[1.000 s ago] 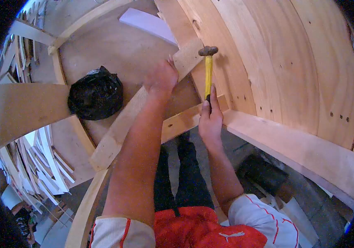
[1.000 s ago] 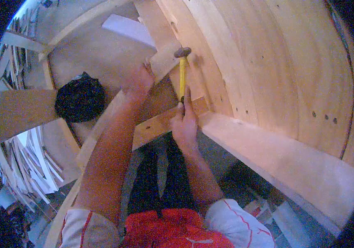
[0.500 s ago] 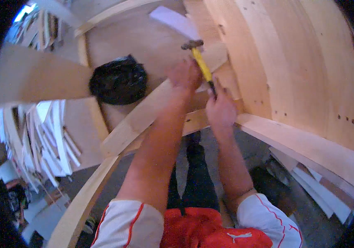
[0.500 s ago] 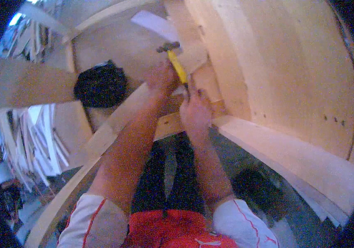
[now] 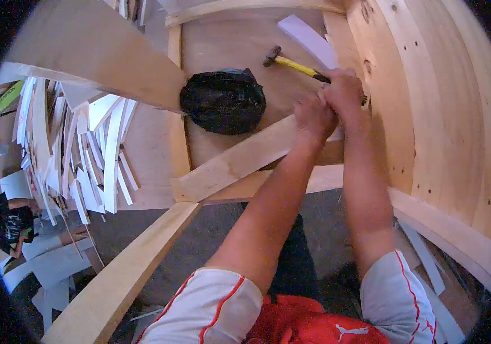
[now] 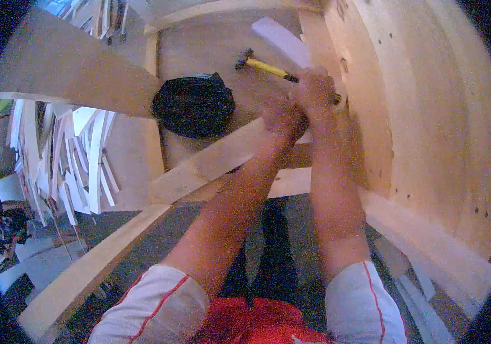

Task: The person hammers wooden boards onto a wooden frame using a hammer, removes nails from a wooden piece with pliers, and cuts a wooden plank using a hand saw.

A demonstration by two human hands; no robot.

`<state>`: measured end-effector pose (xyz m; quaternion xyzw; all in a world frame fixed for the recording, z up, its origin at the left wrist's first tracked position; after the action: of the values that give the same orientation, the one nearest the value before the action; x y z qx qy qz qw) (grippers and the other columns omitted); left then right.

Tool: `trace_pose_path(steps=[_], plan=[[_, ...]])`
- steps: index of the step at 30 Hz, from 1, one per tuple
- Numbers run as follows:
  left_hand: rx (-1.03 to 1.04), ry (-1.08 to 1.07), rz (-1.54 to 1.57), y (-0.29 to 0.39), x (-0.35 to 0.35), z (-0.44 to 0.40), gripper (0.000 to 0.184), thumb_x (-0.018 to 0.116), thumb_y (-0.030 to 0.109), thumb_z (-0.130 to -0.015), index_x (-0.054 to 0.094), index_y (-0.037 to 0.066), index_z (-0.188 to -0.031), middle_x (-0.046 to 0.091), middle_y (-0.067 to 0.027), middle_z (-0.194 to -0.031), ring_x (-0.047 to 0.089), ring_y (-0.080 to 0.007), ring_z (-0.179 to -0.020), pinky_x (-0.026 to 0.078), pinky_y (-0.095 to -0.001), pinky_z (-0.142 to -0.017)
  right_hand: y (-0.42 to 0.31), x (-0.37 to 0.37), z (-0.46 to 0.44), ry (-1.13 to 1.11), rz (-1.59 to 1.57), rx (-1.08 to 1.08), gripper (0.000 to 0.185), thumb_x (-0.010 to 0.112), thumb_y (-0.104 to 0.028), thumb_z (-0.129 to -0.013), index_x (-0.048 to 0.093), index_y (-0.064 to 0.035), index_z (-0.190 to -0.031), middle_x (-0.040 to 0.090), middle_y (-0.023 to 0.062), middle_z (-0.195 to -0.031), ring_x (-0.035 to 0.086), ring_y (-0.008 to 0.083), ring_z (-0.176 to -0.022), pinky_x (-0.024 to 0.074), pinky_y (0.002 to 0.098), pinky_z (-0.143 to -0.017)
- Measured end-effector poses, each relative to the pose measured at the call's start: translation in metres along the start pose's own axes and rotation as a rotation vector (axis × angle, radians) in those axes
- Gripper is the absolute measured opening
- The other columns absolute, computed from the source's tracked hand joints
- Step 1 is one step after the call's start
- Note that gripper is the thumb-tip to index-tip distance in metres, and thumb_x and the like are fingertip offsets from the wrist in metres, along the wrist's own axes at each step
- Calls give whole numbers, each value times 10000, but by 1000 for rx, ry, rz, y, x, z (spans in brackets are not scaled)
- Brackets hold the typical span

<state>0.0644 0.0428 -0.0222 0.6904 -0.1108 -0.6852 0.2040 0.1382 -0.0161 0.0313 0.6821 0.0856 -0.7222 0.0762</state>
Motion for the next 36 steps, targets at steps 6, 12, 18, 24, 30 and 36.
trace_pose_path(steps=[6, 12, 18, 24, 30, 36], plan=[[-77, 512, 235, 0, 31, -5, 338, 551, 305, -975, 618, 90, -1227, 679, -182, -1155, 661, -367, -1042, 496, -540, -885, -65, 8, -36, 20, -85, -156, 282, 711, -214, -854, 790, -229, -1125, 728, 153, -1082, 674, 351, -1037, 546, 466, -930], [-73, 70, 259, -1, -6, 4, 473, 574, 323, -973, 542, 36, -1349, 624, -205, -1267, 596, -413, -1150, 462, -550, -967, -207, 24, -12, -402, -388, -589, 274, 673, -93, -829, 759, -115, -1089, 734, 170, -1074, 687, 373, -1072, 557, 487, -913], [-36, 159, 268, -2, -5, 11, 540, 576, 374, -973, 518, 41, -1394, 572, -213, -1346, 532, -419, -1236, 409, -559, -1028, -216, 50, -23, -352, -276, -571, 415, 638, -25, -810, 729, -148, -1196, 713, 143, -1202, 663, 357, -1155, 544, 483, -972], [-21, 264, 277, -9, -4, 24, 607, 578, 424, -973, 494, 46, -1440, 519, -221, -1424, 467, -424, -1322, 357, -568, -1090, -224, 57, -13, -386, -171, -670, 455, 688, -134, -825, 705, -188, -1277, 702, 127, -1256, 656, 336, -1186, 533, 478, -1002], [57, 370, 267, -15, -4, 53, 675, 579, 475, -972, 471, 51, -1486, 466, -229, -1502, 403, -429, -1408, 304, -576, -1151, -195, 59, -12, -227, -536, -603, 274, 760, -212, -832, 741, -134, -1094, 745, 136, -1034, 712, 324, -976, 559, 450, -884], [10, 387, 19, -60, -29, 122, 735, 586, 528, -966, 459, 66, -1523, 398, -224, -1591, 321, -431, -1497, 241, -593, -1209, -166, 52, -11, -233, -1001, -454, 151, 777, -151, -833, 732, -35, -917, 737, 81, -849, 696, 193, -783, 558, 334, -744]])
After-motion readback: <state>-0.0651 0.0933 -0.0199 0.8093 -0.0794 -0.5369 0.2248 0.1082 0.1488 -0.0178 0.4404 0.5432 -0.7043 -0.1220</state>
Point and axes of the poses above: each hand's wrist, its own z-axis away from the middle knuckle, its own x-axis out of the palm, y = z × x, the point moved 5 cm from there along -z, towards the middle knuckle
